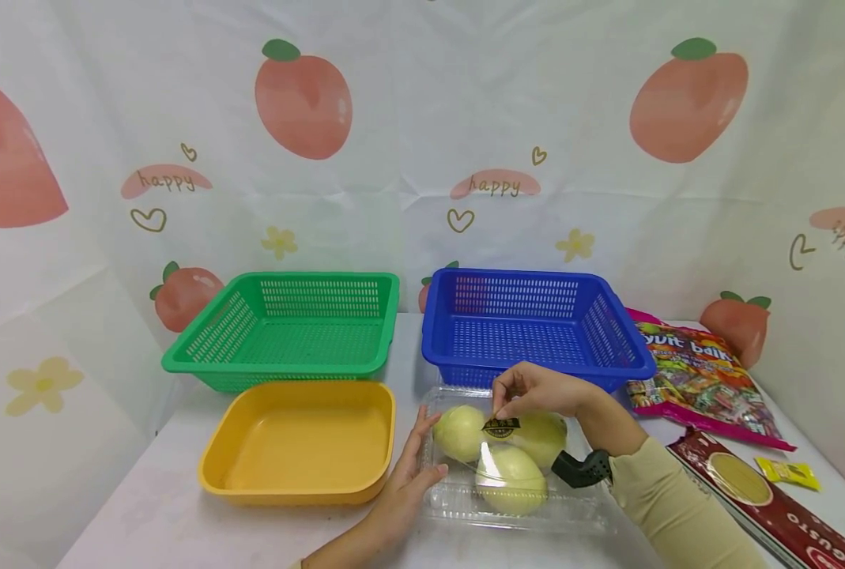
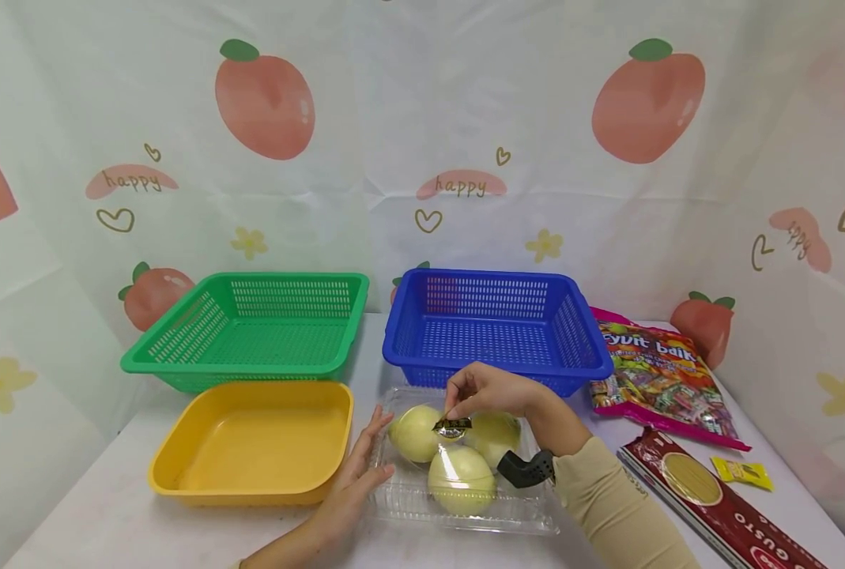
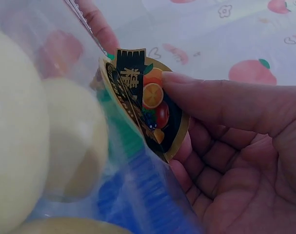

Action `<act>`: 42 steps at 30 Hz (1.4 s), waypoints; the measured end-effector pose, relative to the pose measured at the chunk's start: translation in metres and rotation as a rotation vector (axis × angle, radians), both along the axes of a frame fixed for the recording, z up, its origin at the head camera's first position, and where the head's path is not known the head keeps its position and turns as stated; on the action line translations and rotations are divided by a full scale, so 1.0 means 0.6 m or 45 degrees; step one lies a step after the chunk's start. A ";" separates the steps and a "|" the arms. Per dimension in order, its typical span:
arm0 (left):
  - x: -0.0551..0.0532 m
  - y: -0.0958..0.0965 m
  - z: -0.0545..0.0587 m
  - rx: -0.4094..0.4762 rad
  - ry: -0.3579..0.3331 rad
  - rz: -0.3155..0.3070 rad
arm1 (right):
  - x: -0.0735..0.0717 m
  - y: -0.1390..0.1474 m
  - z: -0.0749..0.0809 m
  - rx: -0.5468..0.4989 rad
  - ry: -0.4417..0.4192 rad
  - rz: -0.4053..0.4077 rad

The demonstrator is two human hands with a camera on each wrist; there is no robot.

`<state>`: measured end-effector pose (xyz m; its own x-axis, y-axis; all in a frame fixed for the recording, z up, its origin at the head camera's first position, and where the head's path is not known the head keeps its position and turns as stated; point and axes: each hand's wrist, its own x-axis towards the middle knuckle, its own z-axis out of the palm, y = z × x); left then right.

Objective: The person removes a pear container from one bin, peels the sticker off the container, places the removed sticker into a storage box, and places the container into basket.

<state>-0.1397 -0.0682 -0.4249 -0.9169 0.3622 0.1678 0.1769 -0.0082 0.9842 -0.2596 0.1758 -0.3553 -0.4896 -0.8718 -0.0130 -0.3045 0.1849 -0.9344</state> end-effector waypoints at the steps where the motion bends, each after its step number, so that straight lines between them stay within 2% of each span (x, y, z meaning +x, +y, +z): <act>1: 0.000 0.000 0.000 0.000 0.001 0.001 | 0.000 0.000 0.000 -0.006 -0.003 0.004; 13: 0.001 -0.001 0.001 0.001 0.002 -0.001 | -0.001 0.005 -0.005 -0.042 -0.043 -0.007; 21: 0.001 -0.001 0.001 0.010 0.007 -0.014 | -0.002 0.009 -0.009 -0.111 -0.086 0.031; 31: 0.001 -0.001 0.000 0.005 -0.017 -0.007 | -0.003 0.012 -0.008 -0.112 -0.119 0.016; 42: 0.000 0.000 0.003 -0.001 0.016 -0.015 | -0.001 0.016 -0.007 -0.145 -0.131 0.005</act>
